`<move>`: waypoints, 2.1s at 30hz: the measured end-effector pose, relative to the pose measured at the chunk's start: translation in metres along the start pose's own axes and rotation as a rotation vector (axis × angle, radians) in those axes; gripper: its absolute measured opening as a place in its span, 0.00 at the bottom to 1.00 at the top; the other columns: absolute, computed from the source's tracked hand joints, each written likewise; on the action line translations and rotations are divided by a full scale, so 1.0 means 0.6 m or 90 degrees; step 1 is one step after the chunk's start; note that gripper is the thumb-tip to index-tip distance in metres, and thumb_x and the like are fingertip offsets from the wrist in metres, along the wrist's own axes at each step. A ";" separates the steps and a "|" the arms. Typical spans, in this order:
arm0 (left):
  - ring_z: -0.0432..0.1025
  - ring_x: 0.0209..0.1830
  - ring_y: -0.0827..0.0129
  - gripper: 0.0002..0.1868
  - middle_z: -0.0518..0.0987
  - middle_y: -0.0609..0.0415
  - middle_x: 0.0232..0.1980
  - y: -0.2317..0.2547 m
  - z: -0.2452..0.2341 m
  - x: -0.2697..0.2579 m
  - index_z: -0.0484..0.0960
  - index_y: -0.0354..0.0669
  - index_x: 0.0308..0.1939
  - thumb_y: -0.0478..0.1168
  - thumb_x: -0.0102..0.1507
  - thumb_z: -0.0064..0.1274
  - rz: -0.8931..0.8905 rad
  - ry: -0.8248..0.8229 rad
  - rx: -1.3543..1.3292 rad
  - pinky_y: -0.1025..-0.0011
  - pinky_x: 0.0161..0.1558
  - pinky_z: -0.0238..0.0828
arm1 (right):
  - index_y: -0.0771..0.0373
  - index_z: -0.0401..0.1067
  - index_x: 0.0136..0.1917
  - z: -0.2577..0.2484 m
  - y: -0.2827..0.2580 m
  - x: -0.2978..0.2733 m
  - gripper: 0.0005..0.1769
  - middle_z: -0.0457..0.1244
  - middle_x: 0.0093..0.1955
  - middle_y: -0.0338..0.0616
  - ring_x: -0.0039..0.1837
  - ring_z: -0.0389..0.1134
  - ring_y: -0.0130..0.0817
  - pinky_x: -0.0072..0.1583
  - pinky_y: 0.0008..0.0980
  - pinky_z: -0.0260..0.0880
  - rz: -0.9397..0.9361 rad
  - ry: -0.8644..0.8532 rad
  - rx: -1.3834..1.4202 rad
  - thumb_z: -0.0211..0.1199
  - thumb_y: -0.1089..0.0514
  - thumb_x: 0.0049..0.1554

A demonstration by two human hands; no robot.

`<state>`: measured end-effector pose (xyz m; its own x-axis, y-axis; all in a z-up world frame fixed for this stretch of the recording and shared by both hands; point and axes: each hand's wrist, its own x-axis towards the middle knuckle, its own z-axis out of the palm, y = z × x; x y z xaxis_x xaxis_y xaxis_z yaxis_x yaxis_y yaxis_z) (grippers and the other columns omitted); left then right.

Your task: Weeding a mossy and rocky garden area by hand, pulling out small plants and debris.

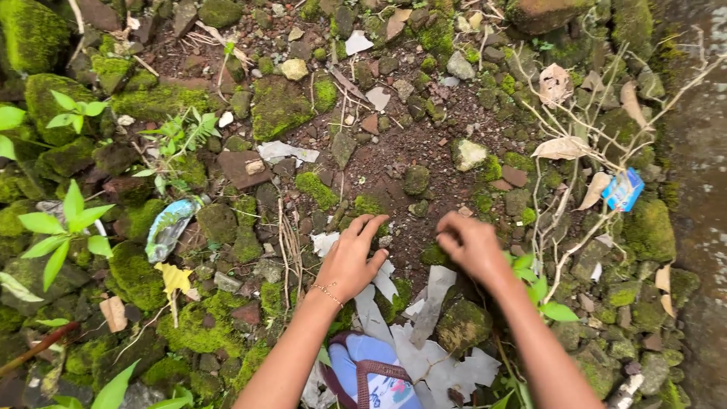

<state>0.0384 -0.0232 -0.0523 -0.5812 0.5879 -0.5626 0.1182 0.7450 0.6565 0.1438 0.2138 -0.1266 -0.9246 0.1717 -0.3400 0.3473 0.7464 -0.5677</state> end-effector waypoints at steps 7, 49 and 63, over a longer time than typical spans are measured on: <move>0.66 0.69 0.40 0.32 0.65 0.45 0.72 0.002 0.024 0.004 0.62 0.56 0.75 0.42 0.66 0.49 0.015 0.007 0.014 0.44 0.64 0.66 | 0.56 0.73 0.62 0.064 0.010 -0.011 0.24 0.67 0.51 0.45 0.57 0.71 0.43 0.61 0.40 0.73 -0.082 0.059 0.028 0.72 0.58 0.52; 0.68 0.68 0.40 0.29 0.69 0.44 0.69 -0.057 -0.019 -0.027 0.69 0.53 0.71 0.39 0.65 0.50 -0.029 0.108 -0.047 0.47 0.65 0.69 | 0.58 0.77 0.51 0.072 -0.099 0.071 0.07 0.70 0.49 0.46 0.57 0.73 0.42 0.61 0.40 0.73 -0.229 -0.022 0.074 0.66 0.58 0.59; 0.68 0.68 0.43 0.28 0.70 0.46 0.69 -0.064 -0.009 -0.023 0.69 0.55 0.71 0.40 0.65 0.51 -0.045 0.116 -0.043 0.49 0.65 0.69 | 0.53 0.71 0.47 0.186 -0.048 0.077 0.04 0.64 0.41 0.38 0.50 0.67 0.36 0.55 0.34 0.72 -0.353 -0.043 0.014 0.57 0.61 0.63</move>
<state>0.0376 -0.0621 -0.0670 -0.7224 0.4635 -0.5131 0.0208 0.7563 0.6539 0.1086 0.1284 -0.2099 -0.9579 -0.2853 -0.0333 -0.1843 0.6992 -0.6907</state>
